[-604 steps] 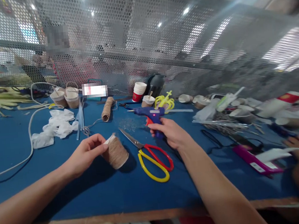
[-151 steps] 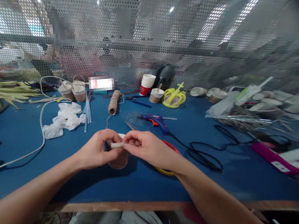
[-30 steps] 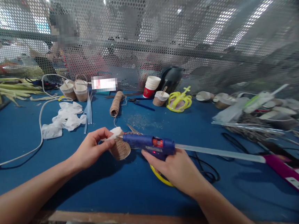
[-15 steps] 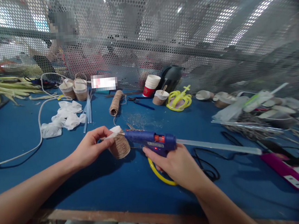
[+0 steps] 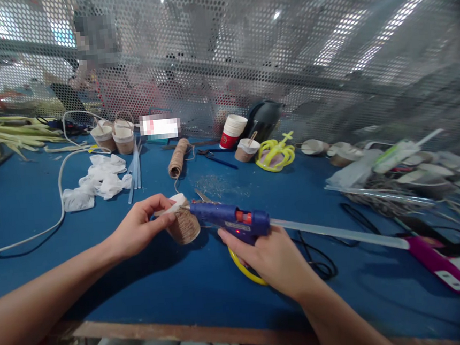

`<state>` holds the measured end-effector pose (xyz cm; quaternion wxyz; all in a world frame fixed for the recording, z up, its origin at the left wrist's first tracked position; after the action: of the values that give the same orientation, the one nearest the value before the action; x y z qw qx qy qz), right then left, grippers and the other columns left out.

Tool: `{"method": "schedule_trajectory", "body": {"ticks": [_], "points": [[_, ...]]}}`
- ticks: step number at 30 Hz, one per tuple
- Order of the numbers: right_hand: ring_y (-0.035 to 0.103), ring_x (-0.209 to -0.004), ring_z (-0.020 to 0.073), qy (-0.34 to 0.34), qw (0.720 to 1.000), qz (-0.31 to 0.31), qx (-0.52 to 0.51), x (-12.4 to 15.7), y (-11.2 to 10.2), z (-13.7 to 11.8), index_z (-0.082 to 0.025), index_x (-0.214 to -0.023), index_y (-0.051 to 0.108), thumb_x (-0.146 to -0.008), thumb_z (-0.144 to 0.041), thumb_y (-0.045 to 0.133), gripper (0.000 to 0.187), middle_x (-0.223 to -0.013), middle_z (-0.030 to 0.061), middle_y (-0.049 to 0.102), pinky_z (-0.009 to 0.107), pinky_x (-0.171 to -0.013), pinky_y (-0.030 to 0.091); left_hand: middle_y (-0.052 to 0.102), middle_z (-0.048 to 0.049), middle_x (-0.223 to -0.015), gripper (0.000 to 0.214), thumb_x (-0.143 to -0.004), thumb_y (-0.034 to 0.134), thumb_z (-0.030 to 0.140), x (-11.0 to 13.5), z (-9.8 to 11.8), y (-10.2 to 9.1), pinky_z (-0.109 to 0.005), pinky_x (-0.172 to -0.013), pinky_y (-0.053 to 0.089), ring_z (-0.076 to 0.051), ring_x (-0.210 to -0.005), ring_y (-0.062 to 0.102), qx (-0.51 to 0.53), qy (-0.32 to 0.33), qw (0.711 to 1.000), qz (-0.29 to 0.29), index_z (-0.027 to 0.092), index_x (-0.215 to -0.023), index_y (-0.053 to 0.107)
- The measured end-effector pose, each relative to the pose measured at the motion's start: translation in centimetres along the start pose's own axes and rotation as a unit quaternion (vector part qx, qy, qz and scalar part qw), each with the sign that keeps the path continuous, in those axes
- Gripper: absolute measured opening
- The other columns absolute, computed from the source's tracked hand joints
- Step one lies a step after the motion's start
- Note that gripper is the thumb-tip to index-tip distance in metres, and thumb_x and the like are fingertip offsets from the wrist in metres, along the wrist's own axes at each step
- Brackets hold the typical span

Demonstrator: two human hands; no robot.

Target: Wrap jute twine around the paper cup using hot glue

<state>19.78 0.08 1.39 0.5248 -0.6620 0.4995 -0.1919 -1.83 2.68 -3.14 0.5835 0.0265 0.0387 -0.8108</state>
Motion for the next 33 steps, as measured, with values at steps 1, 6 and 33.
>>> {"method": "schedule_trajectory", "body": {"ticks": [1,6,33], "points": [[0.064,-0.057,0.0198,0.014,1.0,0.001,-0.011,0.0,-0.1,-0.2,-0.02,-0.077,0.069,-0.077,-0.026,0.049,0.021,-0.061,0.0052,0.068,0.03,-0.057,0.051,0.059,0.001,-0.065,0.021,-0.074,0.061,0.033,0.0,0.0,0.0,-0.027,-0.069,0.043,-0.013,-0.066,0.055,0.002,-0.002,1.0,-0.001,0.015,-0.069,0.051],[0.065,-0.061,0.0208,0.028,0.999,0.007,-0.03,0.0,0.0,-0.6,-0.019,-0.074,0.068,-0.078,-0.024,0.049,0.02,-0.066,0.0066,0.07,0.031,-0.061,0.053,0.06,0.0008,-0.067,0.02,-0.074,0.061,0.032,0.0,0.0,0.0,-0.026,-0.069,0.043,-0.013,-0.066,0.056,-0.003,-0.002,1.0,-0.001,0.015,-0.07,0.052],[0.045,-0.035,0.0097,0.186,0.955,-0.015,-0.233,0.0,0.4,0.2,-0.021,-0.052,0.046,-0.075,-0.029,0.055,0.026,-0.036,-0.0055,0.046,0.022,-0.043,0.041,0.06,0.0012,-0.07,0.012,-0.078,0.057,0.024,0.0,-0.3,-0.2,-0.024,-0.07,0.042,-0.011,-0.068,0.054,-0.003,0.015,1.0,-0.015,0.015,-0.071,0.053]]}}
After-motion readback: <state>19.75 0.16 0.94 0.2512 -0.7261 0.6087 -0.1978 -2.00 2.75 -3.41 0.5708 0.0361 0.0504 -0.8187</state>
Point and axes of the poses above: each hand's wrist, its own x-axis away from the middle knuckle, its own y-axis out of the palm, z = x × y, the point moved 1 cm from there along -x, towards the middle knuckle
